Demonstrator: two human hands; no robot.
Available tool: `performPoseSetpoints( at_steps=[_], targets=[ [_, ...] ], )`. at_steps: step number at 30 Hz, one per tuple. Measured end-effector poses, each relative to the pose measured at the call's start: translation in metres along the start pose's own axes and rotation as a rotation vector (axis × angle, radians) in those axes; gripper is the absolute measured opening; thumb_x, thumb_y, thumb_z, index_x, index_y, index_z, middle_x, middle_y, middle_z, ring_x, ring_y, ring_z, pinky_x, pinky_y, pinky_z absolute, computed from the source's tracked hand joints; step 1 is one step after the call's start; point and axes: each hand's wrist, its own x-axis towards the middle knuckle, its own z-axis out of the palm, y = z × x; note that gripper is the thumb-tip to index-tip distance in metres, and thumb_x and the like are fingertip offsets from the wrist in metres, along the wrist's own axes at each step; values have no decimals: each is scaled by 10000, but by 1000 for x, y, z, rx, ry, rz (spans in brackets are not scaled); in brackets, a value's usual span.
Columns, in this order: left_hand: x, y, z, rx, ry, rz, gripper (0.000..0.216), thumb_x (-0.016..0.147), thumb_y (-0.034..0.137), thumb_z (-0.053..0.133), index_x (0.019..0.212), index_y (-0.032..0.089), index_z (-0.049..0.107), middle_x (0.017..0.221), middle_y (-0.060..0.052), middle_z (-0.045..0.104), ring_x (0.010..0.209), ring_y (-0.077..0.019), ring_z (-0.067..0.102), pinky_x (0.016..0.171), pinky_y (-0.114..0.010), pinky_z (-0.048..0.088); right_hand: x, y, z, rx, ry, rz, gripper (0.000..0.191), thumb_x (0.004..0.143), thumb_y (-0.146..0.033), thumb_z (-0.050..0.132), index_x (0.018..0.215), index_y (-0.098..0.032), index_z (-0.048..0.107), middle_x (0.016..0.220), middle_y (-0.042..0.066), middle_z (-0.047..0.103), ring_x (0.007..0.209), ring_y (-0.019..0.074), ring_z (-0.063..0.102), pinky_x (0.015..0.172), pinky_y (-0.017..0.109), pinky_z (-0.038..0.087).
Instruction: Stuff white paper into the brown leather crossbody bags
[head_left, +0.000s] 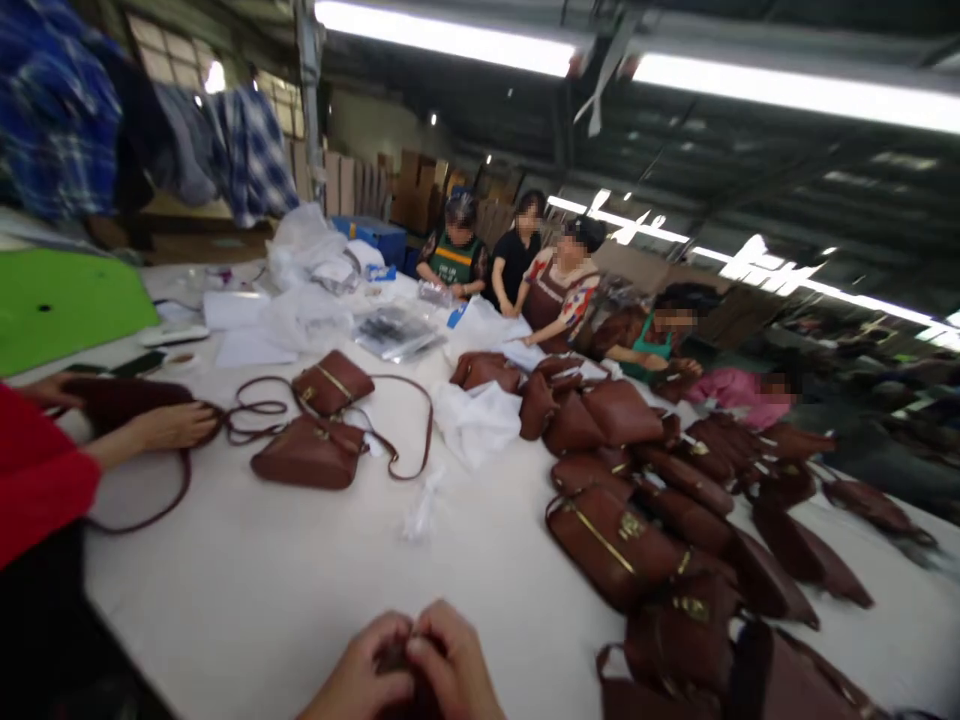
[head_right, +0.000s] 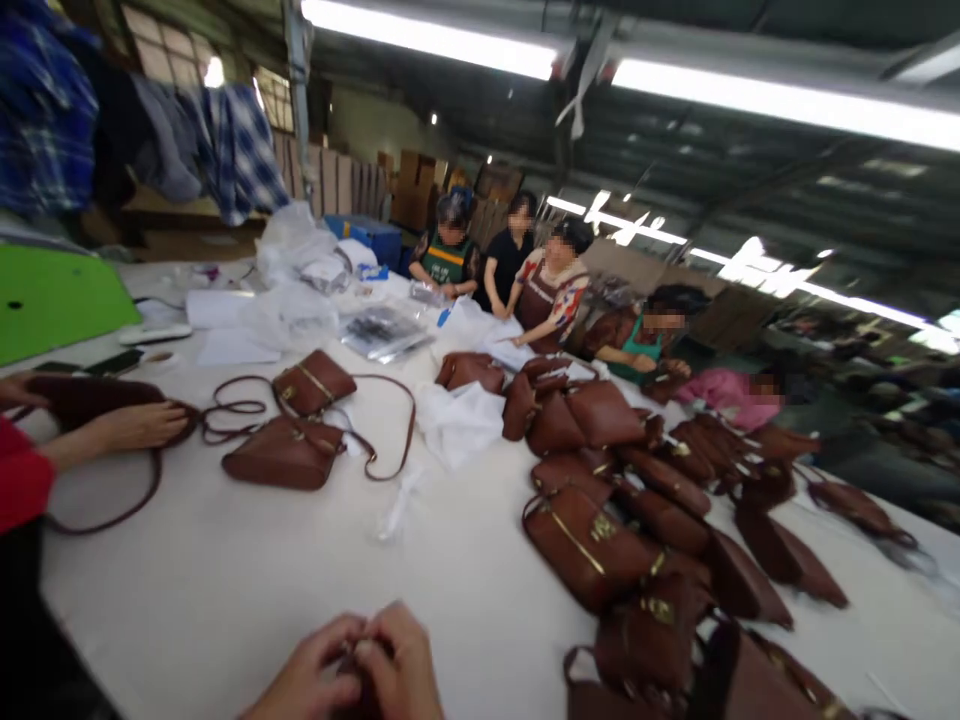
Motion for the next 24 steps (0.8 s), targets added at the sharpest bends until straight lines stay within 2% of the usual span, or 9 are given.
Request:
performPoseSetpoints(
  at_steps=[1,2,5,9,12,15,18,20,24],
  targets=[
    [-1,-4,3,-41,3,10,247,701,215,778,915,197,655,1004,2,658,1039,-238,589,950,-363,462,-2,5,0,16,0,31,104,901,-247,607,849,-168,650,905,28,646,891,184,603,822,358,505],
    [-1,-7,6,-96,-2,76,239,649,178,775,855,183,653,966,0,660,1013,-240,588,933,-353,452,-3,9,0,15,-13,19,90,870,-186,607,788,-179,644,844,14,638,857,176,593,807,331,487],
    [0,-5,11,-218,-1,124,185,597,186,745,719,170,606,840,3,637,871,-213,578,816,-325,448,1,9,-4,41,-63,-27,116,809,-111,578,770,-201,639,796,-6,627,805,160,579,762,282,454],
    [-1,-1,8,-364,1,91,267,612,220,736,833,178,592,826,16,589,837,-196,555,791,-319,439,11,-2,0,-30,13,-107,128,805,-119,565,752,-204,644,777,-6,612,783,155,569,733,263,440],
    [-3,-2,4,-430,-117,119,372,613,261,751,932,187,575,891,8,586,906,-213,549,836,-331,427,13,-7,1,-50,2,-47,142,802,-108,573,775,-207,671,796,-6,649,790,152,595,747,259,450],
    [-5,0,5,-386,-224,140,434,620,303,755,994,189,569,948,-5,593,968,-233,537,861,-335,423,10,-9,-3,-72,-7,11,124,789,-120,609,763,-209,691,789,-11,667,781,154,606,757,264,454],
    [-4,6,10,-260,-152,119,281,706,326,688,920,188,569,878,-1,596,894,-214,547,821,-324,439,4,-8,-10,-61,18,33,118,833,-182,599,783,-207,703,789,-13,677,781,150,615,764,258,466],
    [-2,11,13,-186,-113,127,201,756,329,641,884,189,575,857,-4,606,865,-207,557,816,-322,446,-6,-5,-20,-29,53,75,201,911,-239,511,914,-199,707,821,1,695,786,151,635,759,261,487],
    [-2,17,13,-97,-104,148,241,799,338,603,998,204,631,989,-31,651,980,-231,576,913,-333,433,-56,9,-53,-50,166,203,349,971,-373,422,1099,-175,678,1006,68,722,946,205,657,885,344,495]
  ],
)
